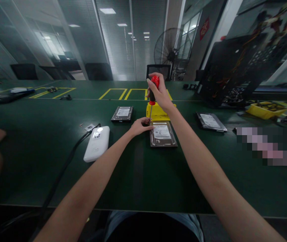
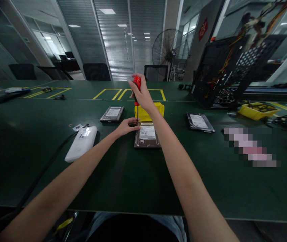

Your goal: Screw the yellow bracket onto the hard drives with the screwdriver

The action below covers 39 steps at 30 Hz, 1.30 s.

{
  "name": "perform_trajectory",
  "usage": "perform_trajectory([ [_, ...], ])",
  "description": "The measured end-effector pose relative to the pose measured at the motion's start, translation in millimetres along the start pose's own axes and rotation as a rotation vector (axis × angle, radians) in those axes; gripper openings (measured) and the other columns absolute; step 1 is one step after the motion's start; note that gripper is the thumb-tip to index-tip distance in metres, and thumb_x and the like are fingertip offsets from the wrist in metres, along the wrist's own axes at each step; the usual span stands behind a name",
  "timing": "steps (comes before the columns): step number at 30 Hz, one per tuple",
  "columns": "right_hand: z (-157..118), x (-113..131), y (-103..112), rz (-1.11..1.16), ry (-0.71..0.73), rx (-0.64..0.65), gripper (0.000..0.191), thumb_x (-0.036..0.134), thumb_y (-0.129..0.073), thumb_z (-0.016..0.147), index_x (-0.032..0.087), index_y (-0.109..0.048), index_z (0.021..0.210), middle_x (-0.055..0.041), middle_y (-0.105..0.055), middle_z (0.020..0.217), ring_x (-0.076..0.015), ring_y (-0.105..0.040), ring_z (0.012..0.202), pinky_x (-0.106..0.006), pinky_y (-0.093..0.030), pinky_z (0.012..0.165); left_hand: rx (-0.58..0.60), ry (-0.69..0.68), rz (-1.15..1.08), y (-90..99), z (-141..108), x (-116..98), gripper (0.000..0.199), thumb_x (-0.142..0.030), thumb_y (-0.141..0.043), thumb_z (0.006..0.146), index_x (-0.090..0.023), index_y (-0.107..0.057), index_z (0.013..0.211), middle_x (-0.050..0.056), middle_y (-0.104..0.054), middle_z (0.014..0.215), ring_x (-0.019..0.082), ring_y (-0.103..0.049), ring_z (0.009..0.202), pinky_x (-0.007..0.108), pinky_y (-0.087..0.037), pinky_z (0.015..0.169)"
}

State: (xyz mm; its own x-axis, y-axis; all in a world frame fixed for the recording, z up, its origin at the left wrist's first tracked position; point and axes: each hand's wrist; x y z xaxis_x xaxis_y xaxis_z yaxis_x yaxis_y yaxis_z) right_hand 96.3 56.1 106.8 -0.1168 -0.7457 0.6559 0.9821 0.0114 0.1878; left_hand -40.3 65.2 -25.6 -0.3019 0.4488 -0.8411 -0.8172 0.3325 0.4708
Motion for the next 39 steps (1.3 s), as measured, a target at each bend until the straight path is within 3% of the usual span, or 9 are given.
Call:
perform_trajectory([
  [6,2.6,-5.1,1.5,0.064,-0.075,-0.008,0.036,0.054,-0.025,0.089,0.026,-0.033,0.110,-0.0003,-0.045,0.079,-0.0101,-0.055,0.063,-0.030,-0.051,0.062,-0.004,0.004,0.001,0.7,-1.0,-1.7,0.060,-0.042,-0.071,0.063,-0.013,-0.057,0.114,0.013,-0.061,0.111,0.021,-0.058,0.097,0.042,-0.043,0.090],
  [14,2.3,1.1,0.0,0.099,-0.112,-0.076,0.036,0.054,-0.048,0.080,0.025,-0.033,0.093,-0.0025,-0.052,0.089,-0.0108,-0.056,0.067,-0.028,-0.051,0.063,0.001,0.003,-0.014,-0.1,-1.9,-6.4,0.061,-0.041,-0.072,0.063,-0.010,-0.057,0.113,0.014,-0.061,0.111,0.020,-0.058,0.096,0.039,-0.044,0.090],
  [22,2.8,-0.5,0.1,0.142,-0.074,-0.048,0.032,0.046,-0.052,0.081,0.024,-0.032,0.092,0.0014,-0.051,0.077,-0.0093,-0.053,0.057,-0.028,-0.050,0.060,-0.009,0.012,-0.009,0.1,-1.7,-6.4,0.063,-0.042,-0.072,0.062,-0.011,-0.056,0.115,0.014,-0.061,0.111,0.020,-0.058,0.097,0.038,-0.044,0.089],
  [29,1.4,-5.3,0.6,0.052,0.021,-0.025,0.034,0.051,-0.042,0.085,0.027,-0.035,0.107,0.0023,-0.046,0.074,-0.0087,-0.051,0.058,-0.028,-0.052,0.063,-0.005,0.029,-0.008,1.0,-3.9,-13.1,0.060,-0.040,-0.072,0.062,-0.011,-0.058,0.113,0.013,-0.062,0.110,0.021,-0.058,0.097,0.039,-0.043,0.090],
  [35,1.2,-5.3,1.8,0.049,-0.039,-0.011,0.038,0.057,-0.024,0.088,0.028,-0.033,0.112,-0.0001,-0.047,0.080,-0.0102,-0.056,0.064,-0.031,-0.054,0.068,-0.006,0.024,0.002,1.3,-3.6,-10.4,0.061,-0.041,-0.071,0.063,-0.012,-0.057,0.114,0.014,-0.061,0.111,0.021,-0.058,0.097,0.039,-0.043,0.090],
  [39,1.0,-2.3,1.4,0.009,-0.094,-0.035,0.044,0.063,-0.026,0.084,0.028,-0.034,0.110,-0.0018,-0.049,0.086,-0.0124,-0.060,0.074,-0.033,-0.054,0.070,-0.005,0.011,-0.002,0.8,-2.2,-6.5,0.060,-0.041,-0.071,0.063,-0.011,-0.057,0.113,0.014,-0.061,0.110,0.021,-0.058,0.097,0.040,-0.043,0.089],
])
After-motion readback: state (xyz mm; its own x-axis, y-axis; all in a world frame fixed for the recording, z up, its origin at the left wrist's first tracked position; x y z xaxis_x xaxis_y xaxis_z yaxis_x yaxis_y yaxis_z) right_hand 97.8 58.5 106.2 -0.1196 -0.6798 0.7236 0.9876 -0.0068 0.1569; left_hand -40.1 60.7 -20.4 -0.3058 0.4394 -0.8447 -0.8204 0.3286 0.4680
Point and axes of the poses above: each hand's wrist, its own z-axis towards the middle knuckle, its own y-axis out of the back of the hand, x = y × z
